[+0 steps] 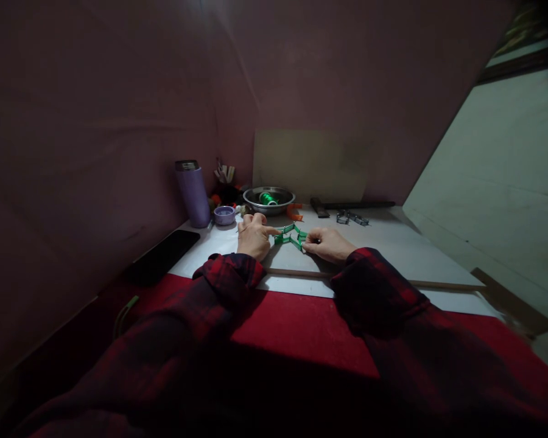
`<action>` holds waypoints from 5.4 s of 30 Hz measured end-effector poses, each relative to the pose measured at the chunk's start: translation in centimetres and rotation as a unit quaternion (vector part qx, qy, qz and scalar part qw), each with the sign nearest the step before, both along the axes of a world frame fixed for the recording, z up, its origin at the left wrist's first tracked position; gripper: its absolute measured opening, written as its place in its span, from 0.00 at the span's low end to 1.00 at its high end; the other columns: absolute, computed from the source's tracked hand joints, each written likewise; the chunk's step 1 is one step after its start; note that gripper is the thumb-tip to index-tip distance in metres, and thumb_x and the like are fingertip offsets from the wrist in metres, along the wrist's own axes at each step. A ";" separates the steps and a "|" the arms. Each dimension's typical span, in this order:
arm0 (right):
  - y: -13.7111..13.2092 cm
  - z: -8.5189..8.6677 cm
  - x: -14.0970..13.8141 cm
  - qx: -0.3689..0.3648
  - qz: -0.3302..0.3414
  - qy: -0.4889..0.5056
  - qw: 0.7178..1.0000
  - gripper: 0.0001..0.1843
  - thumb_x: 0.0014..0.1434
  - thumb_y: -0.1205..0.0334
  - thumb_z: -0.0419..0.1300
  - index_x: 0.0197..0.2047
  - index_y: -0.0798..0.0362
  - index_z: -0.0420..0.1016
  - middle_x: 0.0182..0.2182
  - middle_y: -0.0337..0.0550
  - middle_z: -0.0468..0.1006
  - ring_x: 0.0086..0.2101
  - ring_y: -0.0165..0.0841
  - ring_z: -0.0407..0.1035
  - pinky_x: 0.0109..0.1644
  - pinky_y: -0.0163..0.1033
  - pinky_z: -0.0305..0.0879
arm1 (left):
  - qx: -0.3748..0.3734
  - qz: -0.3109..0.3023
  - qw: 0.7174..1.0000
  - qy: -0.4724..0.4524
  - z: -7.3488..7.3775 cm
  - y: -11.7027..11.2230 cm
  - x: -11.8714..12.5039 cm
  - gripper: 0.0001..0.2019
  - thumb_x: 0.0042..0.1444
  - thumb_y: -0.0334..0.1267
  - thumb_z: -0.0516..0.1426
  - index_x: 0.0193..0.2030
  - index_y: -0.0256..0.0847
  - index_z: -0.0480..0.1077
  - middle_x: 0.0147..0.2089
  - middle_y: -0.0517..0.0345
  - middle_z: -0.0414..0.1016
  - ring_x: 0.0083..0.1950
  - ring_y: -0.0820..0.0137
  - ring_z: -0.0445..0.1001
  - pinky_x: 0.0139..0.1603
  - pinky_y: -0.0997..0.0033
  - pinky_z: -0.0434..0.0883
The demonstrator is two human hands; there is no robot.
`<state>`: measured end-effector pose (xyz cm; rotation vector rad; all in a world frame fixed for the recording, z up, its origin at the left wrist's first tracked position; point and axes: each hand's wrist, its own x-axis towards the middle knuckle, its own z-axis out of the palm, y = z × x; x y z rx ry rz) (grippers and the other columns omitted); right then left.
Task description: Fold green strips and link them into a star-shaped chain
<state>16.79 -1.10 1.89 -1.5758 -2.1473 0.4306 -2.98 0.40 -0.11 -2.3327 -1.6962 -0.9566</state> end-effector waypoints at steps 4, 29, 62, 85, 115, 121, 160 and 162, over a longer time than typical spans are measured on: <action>0.0 0.0 0.0 0.001 -0.005 0.000 1.000 0.08 0.49 0.62 0.58 0.21 0.54 0.69 0.23 0.41 0.72 0.28 0.31 0.64 0.30 0.35 0.56 | 0.013 -0.004 1.000 0.015 0.2 -0.2 0.1 0.17 0.53 0.28 0.54 0.36 0.57 0.78 0.49 0.56 0.66 0.52 0.59 0.59 0.52 0.55 0.57; 0.3 -0.4 0.1 0.037 0.001 -0.015 0.999 0.09 0.48 0.60 0.58 0.21 0.54 0.70 0.21 0.39 0.70 0.26 0.30 0.63 0.29 0.34 0.55 | 0.059 -0.043 0.992 0.098 0.3 -0.5 0.4 0.16 0.59 0.36 0.51 0.38 0.60 0.78 0.51 0.55 0.66 0.53 0.58 0.57 0.51 0.53 0.54; -0.1 0.5 1.2 0.138 0.062 -0.059 0.987 0.07 0.50 0.65 0.59 0.22 0.53 0.68 0.28 0.41 0.70 0.30 0.31 0.62 0.36 0.36 0.57 | 0.064 -0.161 0.983 0.063 -0.3 -1.8 2.1 0.12 0.56 0.33 0.53 0.38 0.48 0.78 0.46 0.57 0.76 0.49 0.63 0.62 0.49 0.59 0.61; 3.7 1.0 0.7 0.215 0.097 -0.168 0.957 0.08 0.54 0.72 0.52 0.29 0.53 0.70 0.38 0.48 0.71 0.40 0.35 0.63 0.40 0.37 0.58 | 0.026 -0.118 0.990 0.070 -0.1 -1.9 2.4 0.15 0.54 0.29 0.52 0.41 0.50 0.77 0.44 0.53 0.70 0.49 0.62 0.60 0.48 0.57 0.63; 3.7 1.1 -1.3 0.291 0.169 -0.224 0.915 0.06 0.52 0.69 0.58 0.25 0.54 0.73 0.33 0.46 0.75 0.38 0.36 0.61 0.40 0.41 0.55 | 0.009 -0.009 1.000 0.018 0.9 -1.8 2.3 0.15 0.54 0.31 0.53 0.43 0.50 0.76 0.45 0.53 0.68 0.49 0.61 0.59 0.48 0.58 0.60; 3.2 -0.1 0.8 0.297 0.171 -0.179 0.922 0.09 0.48 0.76 0.55 0.25 0.53 0.70 0.32 0.47 0.73 0.38 0.37 0.60 0.40 0.42 0.57 | 0.019 -0.048 0.998 0.022 0.5 -1.5 2.4 0.15 0.54 0.30 0.53 0.42 0.51 0.77 0.46 0.54 0.68 0.50 0.62 0.59 0.48 0.58 0.60; 3.4 -2.6 2.2 0.352 0.158 -0.059 0.921 0.07 0.51 0.71 0.54 0.26 0.52 0.72 0.28 0.46 0.72 0.34 0.37 0.60 0.40 0.42 0.60 | 0.016 -0.067 0.993 0.095 -0.2 -1.0 2.7 0.13 0.60 0.40 0.51 0.43 0.61 0.75 0.48 0.55 0.66 0.51 0.62 0.56 0.50 0.58 0.56; 3.6 -2.8 2.3 0.364 0.167 -0.050 0.915 0.07 0.52 0.71 0.54 0.27 0.53 0.73 0.28 0.46 0.72 0.35 0.37 0.59 0.40 0.42 0.60 | 0.017 -0.066 0.993 0.098 -0.3 -0.9 2.7 0.13 0.60 0.41 0.50 0.43 0.61 0.75 0.48 0.55 0.66 0.51 0.62 0.56 0.49 0.58 0.56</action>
